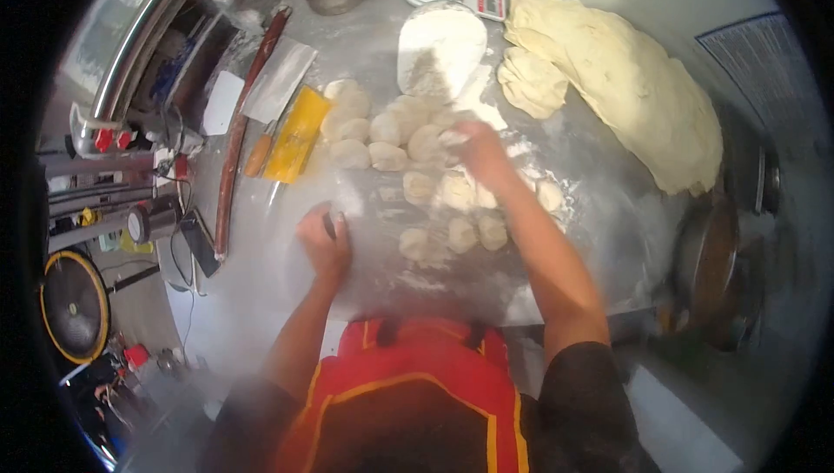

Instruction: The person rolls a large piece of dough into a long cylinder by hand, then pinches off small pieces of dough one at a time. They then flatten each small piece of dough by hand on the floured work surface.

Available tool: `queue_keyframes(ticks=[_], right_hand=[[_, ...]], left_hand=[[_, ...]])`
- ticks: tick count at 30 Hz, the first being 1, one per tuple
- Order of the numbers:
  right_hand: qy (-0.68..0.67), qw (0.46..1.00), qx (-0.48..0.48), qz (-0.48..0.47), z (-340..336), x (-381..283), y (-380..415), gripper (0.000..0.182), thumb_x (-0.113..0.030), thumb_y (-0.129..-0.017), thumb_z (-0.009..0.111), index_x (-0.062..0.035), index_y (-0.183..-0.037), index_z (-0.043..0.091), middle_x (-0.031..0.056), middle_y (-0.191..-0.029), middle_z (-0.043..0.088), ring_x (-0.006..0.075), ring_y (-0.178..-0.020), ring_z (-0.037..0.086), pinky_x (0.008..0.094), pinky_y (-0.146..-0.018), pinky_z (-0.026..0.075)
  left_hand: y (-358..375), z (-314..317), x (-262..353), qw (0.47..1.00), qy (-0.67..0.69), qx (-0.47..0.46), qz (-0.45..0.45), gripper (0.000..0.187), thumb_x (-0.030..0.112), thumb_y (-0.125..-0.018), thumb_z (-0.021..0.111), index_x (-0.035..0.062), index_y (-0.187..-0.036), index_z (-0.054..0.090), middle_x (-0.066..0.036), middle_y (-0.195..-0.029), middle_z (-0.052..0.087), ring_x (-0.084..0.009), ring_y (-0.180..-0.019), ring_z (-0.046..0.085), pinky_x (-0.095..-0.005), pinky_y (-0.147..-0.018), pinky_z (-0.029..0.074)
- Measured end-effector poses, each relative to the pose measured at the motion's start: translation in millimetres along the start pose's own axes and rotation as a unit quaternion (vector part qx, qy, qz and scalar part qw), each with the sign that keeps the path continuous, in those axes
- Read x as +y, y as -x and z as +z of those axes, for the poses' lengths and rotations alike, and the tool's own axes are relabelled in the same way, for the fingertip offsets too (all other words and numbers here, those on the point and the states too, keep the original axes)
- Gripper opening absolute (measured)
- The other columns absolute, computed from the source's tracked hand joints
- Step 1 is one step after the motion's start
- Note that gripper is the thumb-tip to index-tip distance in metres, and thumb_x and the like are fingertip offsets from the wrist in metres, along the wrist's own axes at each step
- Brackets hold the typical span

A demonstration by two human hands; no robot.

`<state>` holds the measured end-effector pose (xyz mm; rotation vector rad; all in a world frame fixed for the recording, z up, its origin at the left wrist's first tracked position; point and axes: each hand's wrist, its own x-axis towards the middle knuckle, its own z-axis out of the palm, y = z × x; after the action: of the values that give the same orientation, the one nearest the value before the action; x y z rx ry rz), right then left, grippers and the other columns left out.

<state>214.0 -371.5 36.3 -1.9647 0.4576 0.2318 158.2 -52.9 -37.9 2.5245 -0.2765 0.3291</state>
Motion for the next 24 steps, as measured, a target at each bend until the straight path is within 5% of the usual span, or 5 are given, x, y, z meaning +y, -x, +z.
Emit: queue_keyframes(ticks=[2, 15, 19, 21, 24], right_hand=[[0.148, 0.983, 0.003, -0.111, 5.0, -11.2, 30.6, 0.028, 0.001, -0.079, 0.061, 0.0006, -0.106, 0.069, 0.0119, -0.094, 0.070, 0.0193, -0.086, 0.066, 0.0306, -0.077, 0.051], [0.160, 0.976, 0.143, -0.035, -75.7, 104.9, 81.4, 0.025, -0.003, -0.074, 0.065, -0.0032, -0.098, 0.072, 0.0156, -0.093, 0.071, 0.0229, -0.086, 0.067, 0.0307, -0.078, 0.051], [-0.009, 0.989, 0.147, 0.016, -46.9, 89.7, 79.4, 0.021, -0.004, -0.075, 0.059, -0.0021, -0.092, 0.071, 0.0140, -0.092, 0.071, 0.0225, -0.089, 0.067, 0.0308, -0.083, 0.049], [0.317, 0.924, 0.140, -0.164, -77.7, 120.3, 95.0, 0.019, -0.001, -0.077, 0.060, -0.0007, -0.093, 0.069, 0.0076, -0.086, 0.068, 0.0160, -0.083, 0.063, 0.0285, -0.078, 0.050], [0.038, 0.972, 0.233, 0.008, -105.3, 138.8, 115.8, 0.021, 0.003, -0.080, 0.055, -0.0003, -0.097, 0.067, 0.0071, -0.086, 0.068, 0.0126, -0.081, 0.063, 0.0260, -0.071, 0.051]], left_hand=[[0.4, 0.8, -1.8, 1.000, -0.005, -0.021, -0.007, 0.031, 0.017, -0.085, 0.064, 0.0030, -0.112, 0.057, -0.017, -0.110, 0.059, -0.0362, -0.104, 0.052, -0.0464, -0.092, 0.038], [0.6, -0.5, -5.0, 0.998, -0.012, -0.057, -0.009, 0.033, 0.020, -0.085, 0.062, 0.0015, -0.113, 0.055, -0.017, -0.114, 0.059, -0.0359, -0.107, 0.051, -0.0466, -0.094, 0.036], [1.2, -0.5, -4.7, 0.999, -0.020, -0.047, -0.008, 0.033, 0.020, -0.086, 0.062, 0.0020, -0.113, 0.055, -0.016, -0.114, 0.059, -0.0357, -0.108, 0.050, -0.0467, -0.095, 0.036], [3.1, 0.4, -6.1, 0.999, -0.017, -0.043, -0.007, 0.033, 0.020, -0.086, 0.062, 0.0023, -0.113, 0.055, -0.016, -0.115, 0.058, -0.0356, -0.108, 0.050, -0.0467, -0.095, 0.035], [3.8, 1.1, -7.1, 0.999, -0.013, -0.044, -0.009, 0.033, 0.019, -0.085, 0.062, 0.0019, -0.113, 0.055, -0.016, -0.114, 0.059, -0.0354, -0.108, 0.050, -0.0464, -0.095, 0.035]])
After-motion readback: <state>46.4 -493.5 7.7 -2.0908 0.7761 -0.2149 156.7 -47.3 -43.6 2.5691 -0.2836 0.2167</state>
